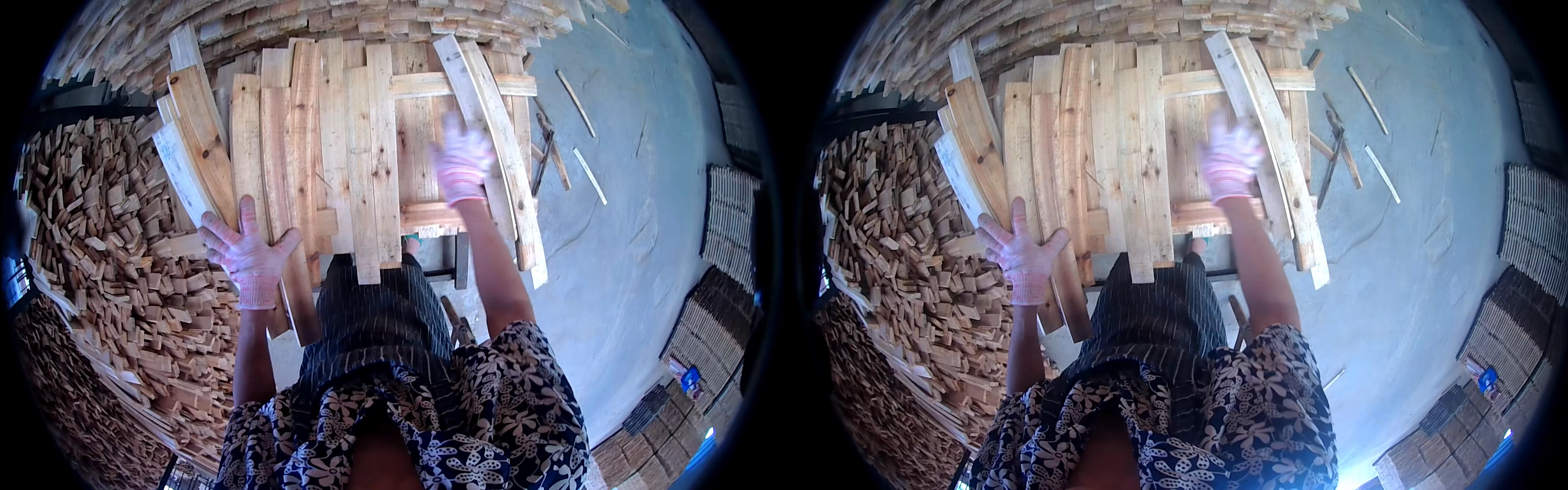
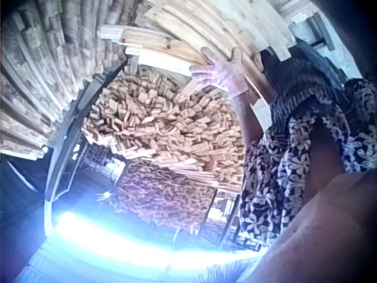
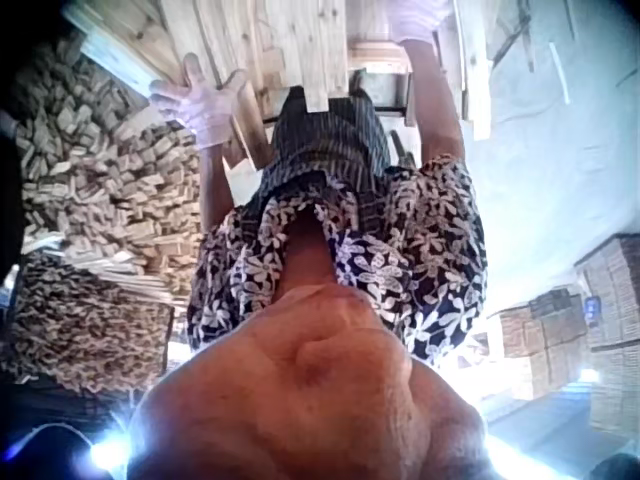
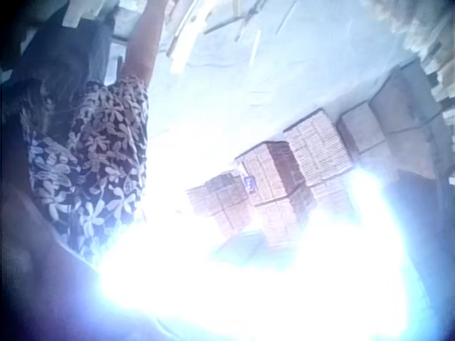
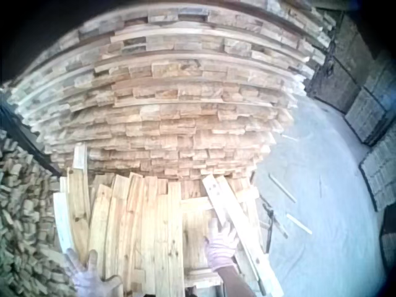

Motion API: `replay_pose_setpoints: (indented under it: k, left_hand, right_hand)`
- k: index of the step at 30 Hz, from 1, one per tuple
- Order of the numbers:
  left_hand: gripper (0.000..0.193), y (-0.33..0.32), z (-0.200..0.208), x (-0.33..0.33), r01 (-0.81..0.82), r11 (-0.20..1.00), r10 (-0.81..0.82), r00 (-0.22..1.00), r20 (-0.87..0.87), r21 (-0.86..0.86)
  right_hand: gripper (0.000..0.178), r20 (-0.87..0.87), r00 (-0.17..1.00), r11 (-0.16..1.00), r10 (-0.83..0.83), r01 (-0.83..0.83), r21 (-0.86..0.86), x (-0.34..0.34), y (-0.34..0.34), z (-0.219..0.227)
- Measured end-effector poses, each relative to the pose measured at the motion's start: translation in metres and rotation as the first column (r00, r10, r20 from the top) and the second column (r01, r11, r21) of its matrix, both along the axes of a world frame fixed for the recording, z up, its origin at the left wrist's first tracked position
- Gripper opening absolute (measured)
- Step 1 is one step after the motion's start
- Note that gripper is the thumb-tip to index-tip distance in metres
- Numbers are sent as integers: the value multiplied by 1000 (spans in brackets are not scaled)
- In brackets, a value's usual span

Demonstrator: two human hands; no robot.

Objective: The person repeatedly picks up bundles of thin wooden planks from a large pile and stacks them onto a growing pile on a workbench. They wear pink gloves and handle the planks by hand, aligning them as they stack.

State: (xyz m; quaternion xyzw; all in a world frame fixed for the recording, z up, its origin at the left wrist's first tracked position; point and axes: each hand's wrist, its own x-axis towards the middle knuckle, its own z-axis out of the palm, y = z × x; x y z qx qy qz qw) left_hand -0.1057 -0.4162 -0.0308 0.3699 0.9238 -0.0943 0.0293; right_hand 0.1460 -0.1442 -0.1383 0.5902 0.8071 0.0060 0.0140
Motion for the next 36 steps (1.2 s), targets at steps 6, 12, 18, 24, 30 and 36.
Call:
replay_pose_setpoints:
  k: [6, 12, 18, 24, 30, 36]
  left_hand:
    - [116, 1, -8, -5, 80, 993, -79, 997, -12, 81]
    - [114, -12, -4, -5, 33, 998, -34, 999, 5, 57]
    - [113, -6, -6, -6, 46, 997, -47, 999, 20, 63]
    - [117, -9, -9, -5, 24, 999, -24, 1000, 5, 45]
    - [117, -4, -9, -1, 69, 994, -69, 998, -2, 89]
    - [116, -10, -10, -5, 5, 998, -5, 1000, 0, 58]
  right_hand:
    - [76, 360, 932, 972, 37, -118, 203, 76, 49, -68]
    - [73, 61, 998, 982, 10, 2, -189, 85, 25, 33]
    - [71, 126, 992, 995, -26, 37, -89, 131, 40, -13]
    - [81, -137, 990, 968, 13, -47, -246, 62, 1, -4]
    - [54, -449, 873, 828, -190, -103, -550, -34, -58, -22]
    - [69, -95, 995, 939, 9, -41, -341, 49, 33, 12]
